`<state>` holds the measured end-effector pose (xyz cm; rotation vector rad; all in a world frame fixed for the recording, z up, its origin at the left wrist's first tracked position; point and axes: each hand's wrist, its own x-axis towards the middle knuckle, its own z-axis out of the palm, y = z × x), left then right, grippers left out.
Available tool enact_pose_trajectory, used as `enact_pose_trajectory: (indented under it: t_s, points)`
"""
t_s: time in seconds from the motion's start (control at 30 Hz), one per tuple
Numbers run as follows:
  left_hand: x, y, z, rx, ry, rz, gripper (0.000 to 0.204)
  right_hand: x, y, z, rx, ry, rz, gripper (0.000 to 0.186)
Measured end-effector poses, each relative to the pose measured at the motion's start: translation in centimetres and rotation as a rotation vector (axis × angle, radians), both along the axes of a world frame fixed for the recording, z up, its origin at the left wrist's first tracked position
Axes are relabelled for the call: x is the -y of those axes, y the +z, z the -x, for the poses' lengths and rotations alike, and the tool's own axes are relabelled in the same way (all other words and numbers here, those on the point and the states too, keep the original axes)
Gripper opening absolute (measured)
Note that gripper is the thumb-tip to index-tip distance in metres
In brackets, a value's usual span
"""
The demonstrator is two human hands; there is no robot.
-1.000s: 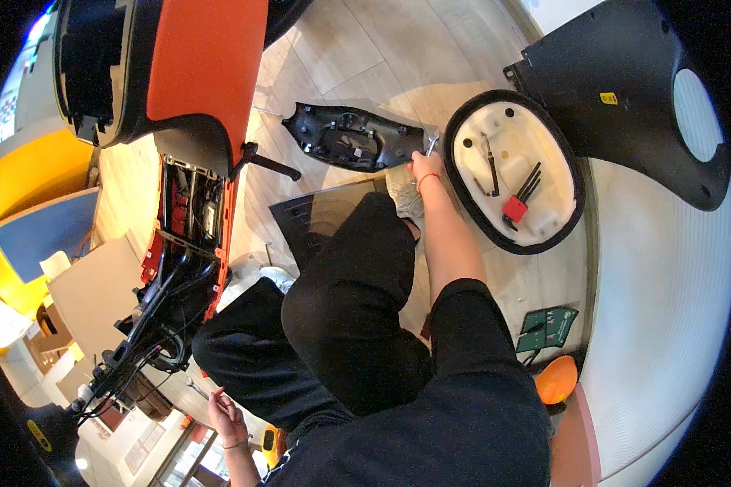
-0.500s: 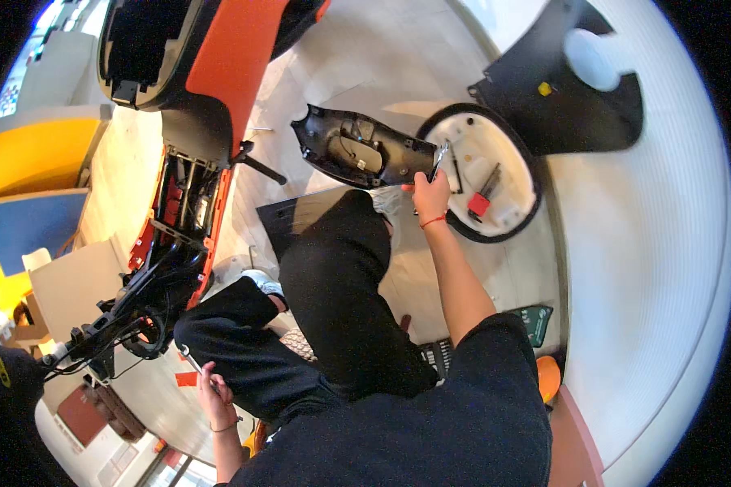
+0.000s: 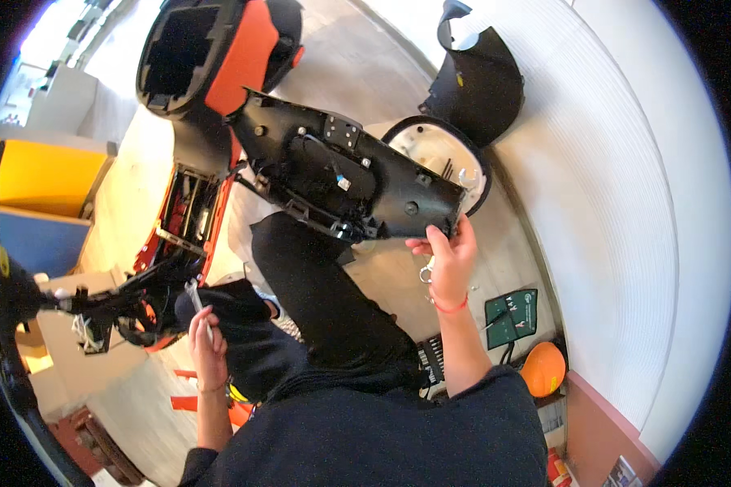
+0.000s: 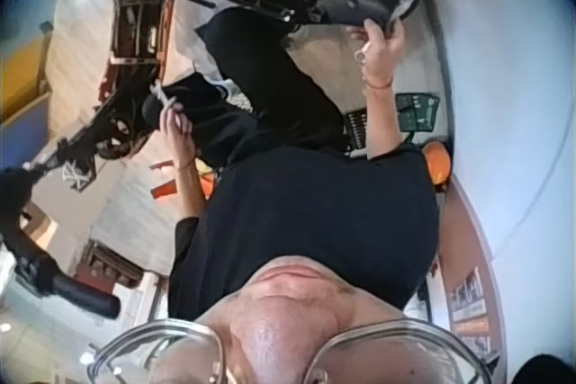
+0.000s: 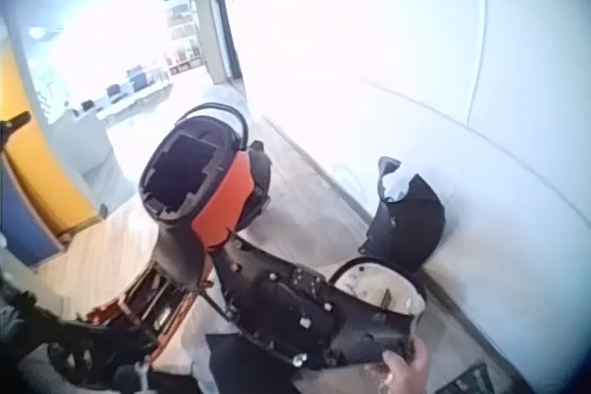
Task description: The person is repairing a scooter by removing and adjusting internal components using hand tools.
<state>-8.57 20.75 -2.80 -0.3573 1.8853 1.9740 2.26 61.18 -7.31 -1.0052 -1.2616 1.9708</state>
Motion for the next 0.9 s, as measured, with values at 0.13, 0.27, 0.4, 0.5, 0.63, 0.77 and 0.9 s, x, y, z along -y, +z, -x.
enact_pose_trajectory:
  t_s: [0.13,0.27,0.4,0.5,0.63,0.77,0.9]
  points:
    - [-2.5,0.8,-0.5,0.011,-0.054,-0.186,0.036,3.6,3.1,-3.1,-0.094,0.134,0.032,0.034]
    - [-3.0,2.3,-1.3,-0.035,-0.203,-0.482,0.059,6.7,4.5,-4.7,-0.092,0.280,0.148,0.040]
    - [-2.4,2.4,-3.2,0.001,0.216,-0.383,0.055,8.7,5.0,-5.5,-0.035,0.417,0.209,0.042]
    - [-0.4,3.1,-4.6,0.056,0.257,-0.364,0.051,9.8,5.4,-6.1,-0.005,0.457,0.223,0.040]
    - [1.4,4.0,-6.8,0.121,0.321,-0.279,0.047,10.5,5.8,-6.3,0.011,0.529,0.196,0.039]
    - [2.3,4.6,-8.2,0.122,0.325,-0.213,0.046,10.9,6.0,-6.5,-0.011,0.556,0.180,0.038]
    - [2.7,5.2,-8.9,0.150,0.367,-0.160,0.047,11.5,6.1,-6.6,-0.012,0.567,0.194,0.037]
